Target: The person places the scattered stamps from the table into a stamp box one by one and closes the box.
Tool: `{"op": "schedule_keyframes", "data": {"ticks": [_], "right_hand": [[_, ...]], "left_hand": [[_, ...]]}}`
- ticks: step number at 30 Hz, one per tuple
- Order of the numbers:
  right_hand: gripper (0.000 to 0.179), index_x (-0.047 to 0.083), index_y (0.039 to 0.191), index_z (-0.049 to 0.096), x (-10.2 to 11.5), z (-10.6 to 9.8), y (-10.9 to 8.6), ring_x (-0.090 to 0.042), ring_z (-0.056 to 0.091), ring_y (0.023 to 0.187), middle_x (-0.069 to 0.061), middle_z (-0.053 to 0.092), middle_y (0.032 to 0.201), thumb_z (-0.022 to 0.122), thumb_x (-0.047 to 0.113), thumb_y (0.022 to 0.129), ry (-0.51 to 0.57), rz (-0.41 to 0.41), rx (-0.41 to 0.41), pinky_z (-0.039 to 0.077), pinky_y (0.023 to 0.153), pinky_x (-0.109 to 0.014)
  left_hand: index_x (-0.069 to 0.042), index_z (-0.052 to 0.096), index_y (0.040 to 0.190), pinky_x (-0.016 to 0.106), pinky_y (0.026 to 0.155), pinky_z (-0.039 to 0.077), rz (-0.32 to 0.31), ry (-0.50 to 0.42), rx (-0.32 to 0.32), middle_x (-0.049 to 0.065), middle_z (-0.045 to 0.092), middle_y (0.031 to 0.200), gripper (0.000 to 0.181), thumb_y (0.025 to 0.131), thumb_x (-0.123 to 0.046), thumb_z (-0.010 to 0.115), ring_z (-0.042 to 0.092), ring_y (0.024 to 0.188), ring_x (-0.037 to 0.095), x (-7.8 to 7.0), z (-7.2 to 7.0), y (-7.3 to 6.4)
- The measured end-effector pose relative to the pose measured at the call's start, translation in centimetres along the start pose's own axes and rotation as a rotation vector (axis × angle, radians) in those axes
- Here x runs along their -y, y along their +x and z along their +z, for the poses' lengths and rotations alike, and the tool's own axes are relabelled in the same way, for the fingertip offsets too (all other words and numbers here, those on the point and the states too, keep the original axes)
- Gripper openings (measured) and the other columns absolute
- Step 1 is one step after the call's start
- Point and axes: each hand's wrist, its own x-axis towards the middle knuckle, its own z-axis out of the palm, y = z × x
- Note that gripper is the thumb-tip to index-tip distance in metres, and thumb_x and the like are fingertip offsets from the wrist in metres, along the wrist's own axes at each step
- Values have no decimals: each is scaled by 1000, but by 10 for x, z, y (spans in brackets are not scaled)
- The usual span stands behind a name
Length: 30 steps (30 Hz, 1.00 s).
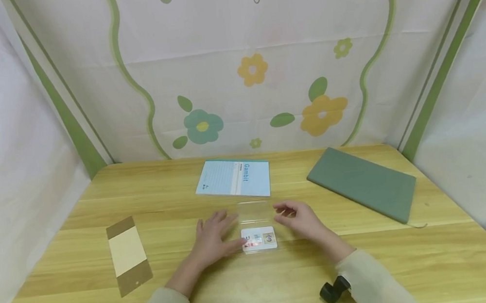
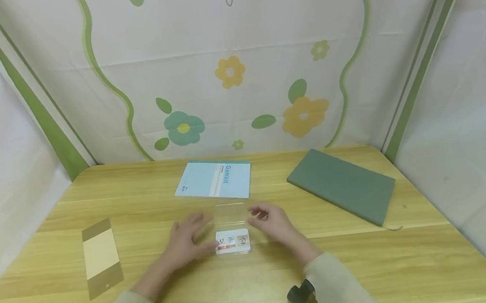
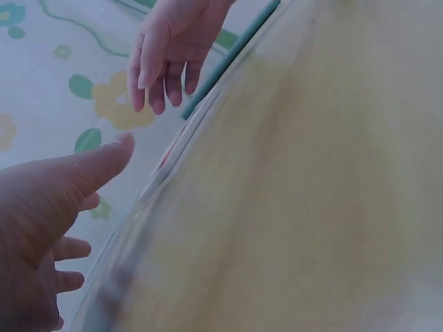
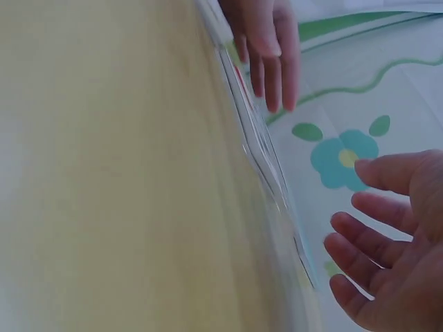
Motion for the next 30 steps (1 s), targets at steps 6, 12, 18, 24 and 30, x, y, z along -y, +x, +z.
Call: {"op": "schedule_keyframes", "data": {"ticks": [6,12,18,24,30], "right_hand": [[47,4,116,53,-7,-6,12,-27,46,105,-10,52,115,66,25,76,-66,0,-1,33,88,-44],[59,7,124,46,-8,-3,18,-29,37,115,-10,43,126,67,29,74,-92,31,32,26,94,-44],[61,9,126,45,-14,4,21,-28,33,118,-9,41,128,67,33,74,-160,19,45,20,95,-48],[60,13,123,48,-17,10,22,-32,31,118,-12,41,128,66,39,73,-257,20,31,1,93,-56],[60,17,122,50,-20,15,23,-34,24,120,-14,35,131,66,44,70,-313,37,4,-4,93,-55]], "left_hand": [[-17,44,127,60,92,-1,-79,-38,-53,12,36,132,68,72,-55,57,26,122,33,1,-7,13],[-18,41,129,60,91,-1,-124,-20,-56,13,35,132,72,71,-57,57,24,122,34,3,-3,23],[-17,42,129,60,91,-2,-145,-39,-36,12,35,132,70,72,-54,58,23,123,33,3,3,28],[-16,45,127,61,91,-1,-148,-23,-43,14,37,131,68,72,-54,59,23,122,36,4,8,29],[-17,47,125,62,90,-1,-152,34,-54,14,37,130,67,71,-56,58,23,121,37,3,12,32]]}}
